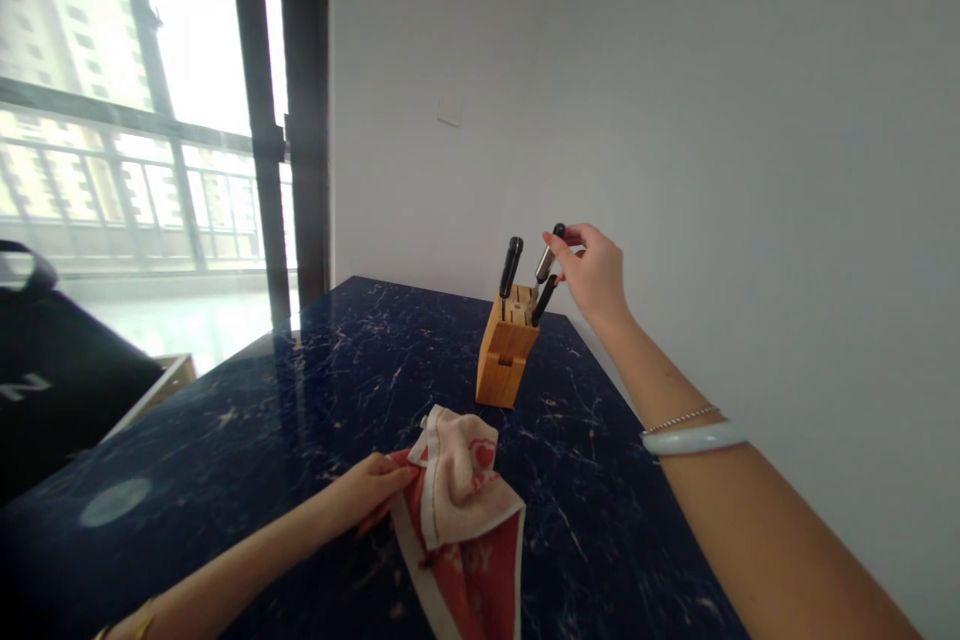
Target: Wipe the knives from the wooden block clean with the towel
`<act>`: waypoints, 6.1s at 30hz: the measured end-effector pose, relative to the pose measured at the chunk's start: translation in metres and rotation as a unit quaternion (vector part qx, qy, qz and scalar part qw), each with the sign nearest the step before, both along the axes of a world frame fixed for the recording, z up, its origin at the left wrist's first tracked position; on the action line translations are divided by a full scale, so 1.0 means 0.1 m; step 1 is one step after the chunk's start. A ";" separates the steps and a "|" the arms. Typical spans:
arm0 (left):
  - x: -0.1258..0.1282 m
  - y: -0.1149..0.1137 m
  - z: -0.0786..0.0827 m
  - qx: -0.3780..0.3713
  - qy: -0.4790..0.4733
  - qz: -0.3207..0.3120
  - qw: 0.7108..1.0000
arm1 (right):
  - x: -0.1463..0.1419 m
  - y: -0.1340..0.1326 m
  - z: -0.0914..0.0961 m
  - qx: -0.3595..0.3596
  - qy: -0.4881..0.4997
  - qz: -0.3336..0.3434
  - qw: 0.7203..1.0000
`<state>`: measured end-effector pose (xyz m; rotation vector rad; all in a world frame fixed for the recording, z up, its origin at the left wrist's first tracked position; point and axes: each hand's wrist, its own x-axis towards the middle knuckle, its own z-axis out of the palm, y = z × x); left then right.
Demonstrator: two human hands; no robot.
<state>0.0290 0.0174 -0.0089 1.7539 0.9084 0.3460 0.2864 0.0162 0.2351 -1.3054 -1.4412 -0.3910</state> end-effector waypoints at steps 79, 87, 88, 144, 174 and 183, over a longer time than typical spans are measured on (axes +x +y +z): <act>-0.30 0.19 0.23 0.258 0.240 0.043 0.935 | 0.15 -0.56 -2.17 -0.394 0.115 0.000 0.912; -0.43 0.12 0.36 0.236 0.259 -0.092 0.932 | 0.18 -0.58 -2.19 -0.404 0.043 -0.088 0.910; -0.44 0.11 0.38 0.227 0.259 -0.108 0.933 | 0.17 -0.59 -2.20 -0.407 0.034 -0.094 0.908; -0.31 0.04 0.25 0.305 0.203 -0.036 0.930 | -0.41 -0.73 -2.02 -0.497 -0.228 -0.059 0.835; -0.12 0.92 0.51 0.359 0.234 0.178 0.886 | -0.69 -0.11 -1.96 -0.419 -0.254 -0.129 0.862; -0.17 1.11 0.95 0.419 0.213 0.235 0.851 | -0.60 -0.23 -1.63 -0.385 -0.216 -0.161 0.883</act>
